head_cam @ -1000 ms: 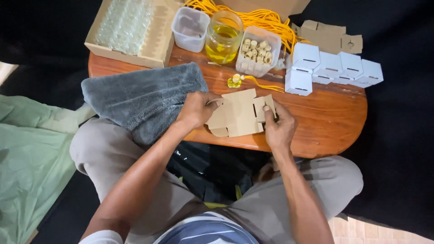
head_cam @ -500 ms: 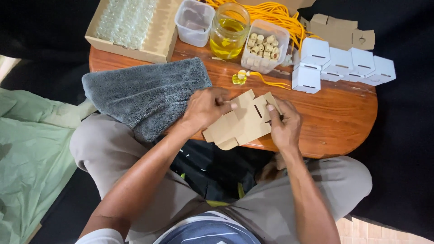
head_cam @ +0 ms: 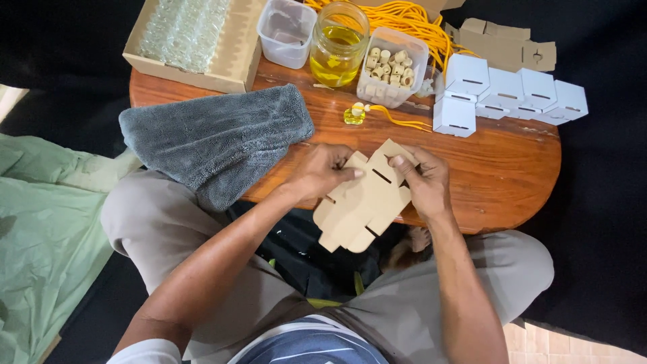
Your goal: The person assembles cardboard packaging and places items inside it by hand. They fold the cardboard into a small box, place a component into it, and close the lid.
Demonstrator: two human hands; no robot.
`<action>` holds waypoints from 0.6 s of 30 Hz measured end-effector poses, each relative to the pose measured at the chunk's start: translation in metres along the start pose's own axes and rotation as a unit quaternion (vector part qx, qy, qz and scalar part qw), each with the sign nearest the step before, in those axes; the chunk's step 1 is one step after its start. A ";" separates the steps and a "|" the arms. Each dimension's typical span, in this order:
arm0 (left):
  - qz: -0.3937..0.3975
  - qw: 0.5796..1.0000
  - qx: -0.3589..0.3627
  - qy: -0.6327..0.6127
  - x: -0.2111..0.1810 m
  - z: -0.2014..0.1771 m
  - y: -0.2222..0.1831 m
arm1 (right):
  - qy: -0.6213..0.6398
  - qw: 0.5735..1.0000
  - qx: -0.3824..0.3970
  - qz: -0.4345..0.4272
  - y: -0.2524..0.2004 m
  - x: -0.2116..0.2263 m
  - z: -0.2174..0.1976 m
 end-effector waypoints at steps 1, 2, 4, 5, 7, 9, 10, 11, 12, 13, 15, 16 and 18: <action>0.000 1.000 -0.001 0.000 0.002 0.000 0.001 | 0.000 1.000 0.001 -0.001 0.000 0.003 0.002; 0.006 0.998 -0.023 0.050 0.003 -0.003 0.003 | 0.090 0.995 -0.021 0.045 0.001 0.003 0.003; 0.014 0.994 -0.046 0.100 -0.003 -0.007 0.003 | 0.180 0.979 -0.042 0.089 -0.001 -0.003 0.007; -0.014 0.993 -0.078 0.083 -0.008 -0.012 0.000 | 0.216 0.967 -0.065 0.118 -0.004 -0.013 0.008; -0.040 0.991 -0.112 0.066 -0.018 -0.018 -0.002 | 0.253 0.953 -0.088 0.142 -0.008 -0.021 0.014; -0.043 0.986 -0.139 0.076 -0.024 -0.021 -0.004 | 0.153 0.979 -0.031 0.131 -0.017 -0.020 0.028; -0.042 0.986 -0.140 0.077 -0.031 -0.018 -0.010 | 0.153 0.979 -0.030 0.129 -0.018 -0.008 0.029; -0.001 0.989 -0.132 0.060 -0.042 -0.015 -0.016 | 0.045 0.996 0.001 0.071 -0.018 0.008 0.031; 0.038 0.991 -0.122 0.044 -0.052 -0.010 -0.024 | -0.065 0.997 0.033 0.013 -0.020 0.022 0.034; 0.037 0.991 -0.123 0.045 -0.049 -0.010 -0.025 | -0.064 0.997 0.033 0.014 -0.022 0.035 0.037; 0.066 0.995 -0.073 -0.004 -0.046 -0.003 -0.026 | -0.106 0.993 0.032 -0.032 -0.024 0.064 0.041; 0.067 0.995 -0.072 -0.004 -0.062 -0.009 -0.031 | -0.107 0.993 0.031 -0.032 -0.025 0.057 0.038; -0.027 0.990 -0.032 -0.132 -0.088 -0.017 -0.043 | -0.136 0.990 0.041 -0.016 -0.026 0.042 0.032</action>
Point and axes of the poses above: each hand's wrist, its own y-axis towards the middle knuckle, its own z-axis out of the palm, x = y × z, the point moved 4 cm from there along y, towards the middle knuckle, and after that the axes turned 6 degrees about -x, right-handed, at the moved point
